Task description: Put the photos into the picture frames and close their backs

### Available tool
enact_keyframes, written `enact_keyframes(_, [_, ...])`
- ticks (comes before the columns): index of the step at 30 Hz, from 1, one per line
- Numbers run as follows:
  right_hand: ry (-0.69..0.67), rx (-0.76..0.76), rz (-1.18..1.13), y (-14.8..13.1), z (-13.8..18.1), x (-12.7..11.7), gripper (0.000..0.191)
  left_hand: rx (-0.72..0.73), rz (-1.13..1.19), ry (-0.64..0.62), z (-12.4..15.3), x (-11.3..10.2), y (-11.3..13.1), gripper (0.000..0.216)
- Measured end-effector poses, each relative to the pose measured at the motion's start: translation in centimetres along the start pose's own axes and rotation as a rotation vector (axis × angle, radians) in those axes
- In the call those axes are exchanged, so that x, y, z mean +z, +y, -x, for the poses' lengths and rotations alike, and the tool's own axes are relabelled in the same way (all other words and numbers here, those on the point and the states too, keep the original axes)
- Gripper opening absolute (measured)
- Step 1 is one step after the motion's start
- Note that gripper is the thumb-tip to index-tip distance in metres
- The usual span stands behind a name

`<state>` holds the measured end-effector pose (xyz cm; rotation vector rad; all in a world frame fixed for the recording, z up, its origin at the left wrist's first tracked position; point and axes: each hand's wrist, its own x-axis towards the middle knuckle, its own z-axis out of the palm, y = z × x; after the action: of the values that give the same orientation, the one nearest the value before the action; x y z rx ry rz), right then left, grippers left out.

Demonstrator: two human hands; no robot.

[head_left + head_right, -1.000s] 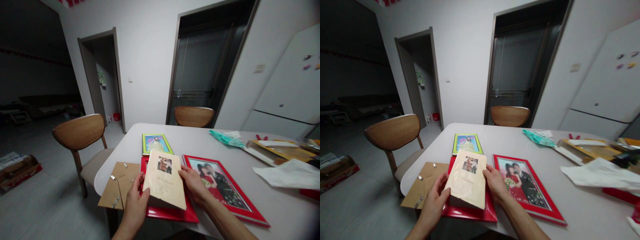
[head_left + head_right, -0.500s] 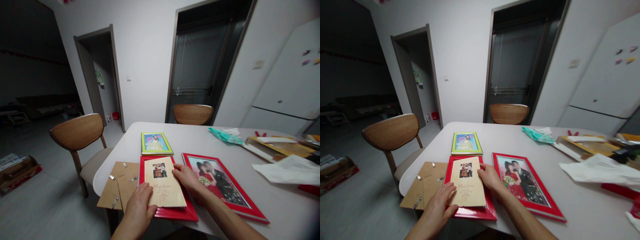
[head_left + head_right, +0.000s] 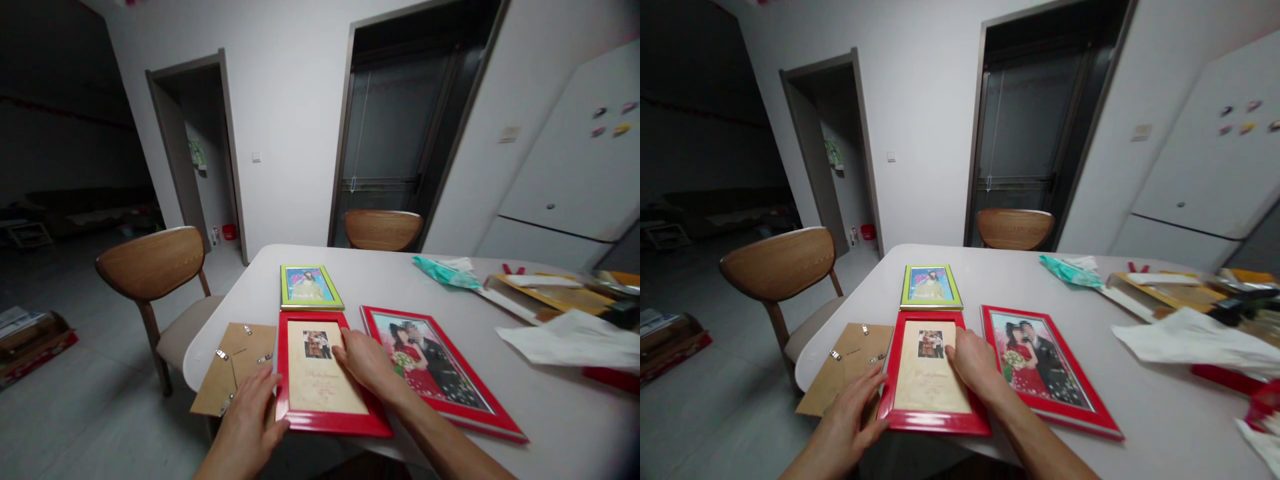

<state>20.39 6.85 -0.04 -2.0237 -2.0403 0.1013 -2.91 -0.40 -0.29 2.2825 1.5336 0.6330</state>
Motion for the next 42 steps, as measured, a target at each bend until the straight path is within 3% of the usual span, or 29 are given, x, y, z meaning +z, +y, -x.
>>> enact_keyframes(5, [0.012, -0.167, -0.197, -2.4, 1.4, -0.3, 0.033, -0.141, -0.143, -0.065, 1.8, -2.3, -4.2, 0.066])
enact_keyframes(11, [-0.062, -0.474, -0.338, -9.8, 4.4, 0.7, 0.034, -0.217, -0.308, 0.122, 1.8, -1.4, -7.6, 0.057])
enact_keyframes(14, [-0.047, -0.515, -0.285, -12.5, 5.4, 1.6, 0.048, -0.193, -0.336, 0.205, 1.9, -1.0, -8.4, 0.05])
enact_keyframes(17, [-0.035, -0.489, -0.318, -13.5, 5.8, 2.1, 0.049, -0.199, -0.333, 0.261, 2.1, -1.4, -8.1, 0.043])
enact_keyframes(23, [-0.006, -0.463, -0.59, -11.0, 5.9, -0.6, 0.05, -0.1, -0.257, 0.381, 1.7, -2.6, -4.6, 0.041])
enact_keyframes(28, [0.031, -0.441, -0.612, -5.6, 6.9, -3.2, 0.049, 0.098, -0.131, 0.394, 0.4, -0.2, 0.0, 0.048])
enact_keyframes(34, [0.043, -0.317, -0.504, -0.2, 7.4, -2.4, 0.04, 0.128, 0.013, 0.162, -2.3, 3.0, 3.2, 0.045])
enact_keyframes(38, [0.088, -0.353, -0.442, 0.9, 6.7, -0.3, 0.034, 0.059, -0.036, 0.001, -3.4, 3.0, 3.5, 0.04])
enact_keyframes(42, [0.148, -0.411, -0.363, 0.7, 6.5, 1.2, 0.031, 0.072, -0.062, -0.08, -2.9, 2.5, 2.9, 0.042])
